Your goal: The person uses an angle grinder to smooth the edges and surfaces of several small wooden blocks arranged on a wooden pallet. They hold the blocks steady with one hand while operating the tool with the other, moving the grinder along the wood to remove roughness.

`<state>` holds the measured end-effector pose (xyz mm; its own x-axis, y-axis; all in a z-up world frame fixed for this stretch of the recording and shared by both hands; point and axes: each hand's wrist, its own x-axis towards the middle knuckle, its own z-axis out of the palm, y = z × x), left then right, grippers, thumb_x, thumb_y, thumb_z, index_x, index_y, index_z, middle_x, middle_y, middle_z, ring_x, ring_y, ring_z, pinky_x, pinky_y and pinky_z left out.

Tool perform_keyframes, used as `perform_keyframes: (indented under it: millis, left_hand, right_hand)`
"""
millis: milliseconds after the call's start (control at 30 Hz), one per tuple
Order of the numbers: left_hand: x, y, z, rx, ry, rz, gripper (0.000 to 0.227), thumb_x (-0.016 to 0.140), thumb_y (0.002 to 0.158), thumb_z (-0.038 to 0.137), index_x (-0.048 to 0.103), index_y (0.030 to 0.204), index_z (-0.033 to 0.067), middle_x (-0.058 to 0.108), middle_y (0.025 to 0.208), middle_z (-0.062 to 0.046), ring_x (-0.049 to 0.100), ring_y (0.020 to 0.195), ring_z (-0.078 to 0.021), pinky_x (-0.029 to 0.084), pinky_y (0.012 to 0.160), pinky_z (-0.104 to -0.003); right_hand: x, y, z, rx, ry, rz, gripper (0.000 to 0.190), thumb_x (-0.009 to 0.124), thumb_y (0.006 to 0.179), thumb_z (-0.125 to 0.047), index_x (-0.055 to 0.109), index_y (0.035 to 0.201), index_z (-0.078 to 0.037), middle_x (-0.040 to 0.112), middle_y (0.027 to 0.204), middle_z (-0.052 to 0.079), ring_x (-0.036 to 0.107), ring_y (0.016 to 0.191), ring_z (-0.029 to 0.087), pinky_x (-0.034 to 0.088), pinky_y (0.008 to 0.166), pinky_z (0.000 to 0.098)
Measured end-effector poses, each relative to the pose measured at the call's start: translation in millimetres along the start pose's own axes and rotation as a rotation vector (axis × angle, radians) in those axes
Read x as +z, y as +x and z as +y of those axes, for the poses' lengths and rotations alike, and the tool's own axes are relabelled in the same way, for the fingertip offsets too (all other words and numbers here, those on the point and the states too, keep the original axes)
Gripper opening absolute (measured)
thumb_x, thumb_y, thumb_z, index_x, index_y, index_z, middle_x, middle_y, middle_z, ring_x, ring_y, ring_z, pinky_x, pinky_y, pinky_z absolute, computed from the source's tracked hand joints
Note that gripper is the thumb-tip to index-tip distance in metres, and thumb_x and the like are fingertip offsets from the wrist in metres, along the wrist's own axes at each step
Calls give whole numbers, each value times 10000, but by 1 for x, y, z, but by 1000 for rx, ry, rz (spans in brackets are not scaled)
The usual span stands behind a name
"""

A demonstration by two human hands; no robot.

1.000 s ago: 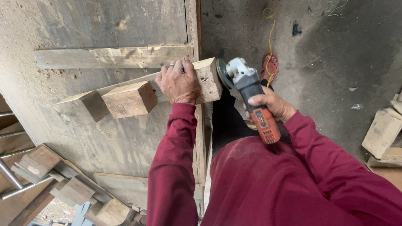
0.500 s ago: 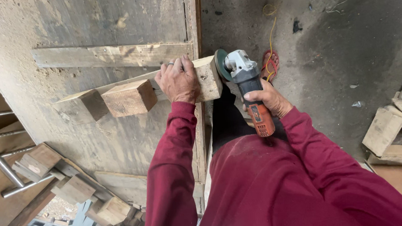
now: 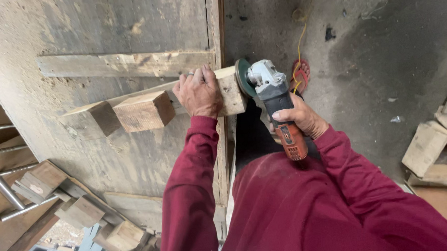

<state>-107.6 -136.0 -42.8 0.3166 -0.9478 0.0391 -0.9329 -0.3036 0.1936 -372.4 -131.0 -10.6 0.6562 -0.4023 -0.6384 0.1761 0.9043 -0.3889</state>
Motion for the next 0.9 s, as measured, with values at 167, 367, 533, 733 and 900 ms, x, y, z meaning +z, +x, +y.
perform_keyframes:
  millis: [167, 367, 533, 733, 900]
  left_hand:
    - [2, -3, -1, -39, -23, -13, 367, 528, 1042, 340, 738, 841, 117, 726, 892, -6, 620, 906, -241, 404, 929, -450]
    - [3, -2, -2, -47, -7, -26, 363, 539, 1022, 345, 741, 817, 123, 729, 874, -7, 618, 877, -246, 400, 909, -452]
    - [7, 3, 0, -63, 15, -38, 362, 540, 1036, 350, 745, 826, 139, 713, 855, -24, 624, 906, -252, 402, 933, -447]
    - [0, -5, 1, -64, -27, -30, 358, 541, 1030, 343, 728, 816, 126, 716, 875, -10, 613, 892, -247, 402, 925, -446]
    - [3, -2, -1, -47, -16, -28, 362, 536, 1027, 342, 730, 816, 121, 719, 875, 0, 605, 877, -245, 392, 890, -446]
  right_hand:
    - [6, -7, -1, -30, -75, 29, 506, 731, 734, -251, 557, 1144, -10, 633, 782, 91, 642, 615, 194, 578, 534, 369]
    - [-4, 0, 14, -40, -116, 102, 506, 736, 766, -230, 546, 1179, -7, 648, 855, 95, 653, 696, 183, 586, 616, 354]
    - [-6, -8, 18, -32, -117, 123, 570, 734, 740, -234, 520, 1221, -14, 650, 823, 104, 663, 675, 199, 589, 618, 360]
    - [-5, -11, 23, -34, -121, 64, 646, 750, 723, -262, 515, 1260, 11, 643, 805, 118, 652, 653, 213, 572, 590, 375]
    - [-13, -9, 29, -75, -212, 126, 685, 766, 730, -289, 513, 1303, -11, 622, 888, 58, 643, 751, 156, 581, 685, 338]
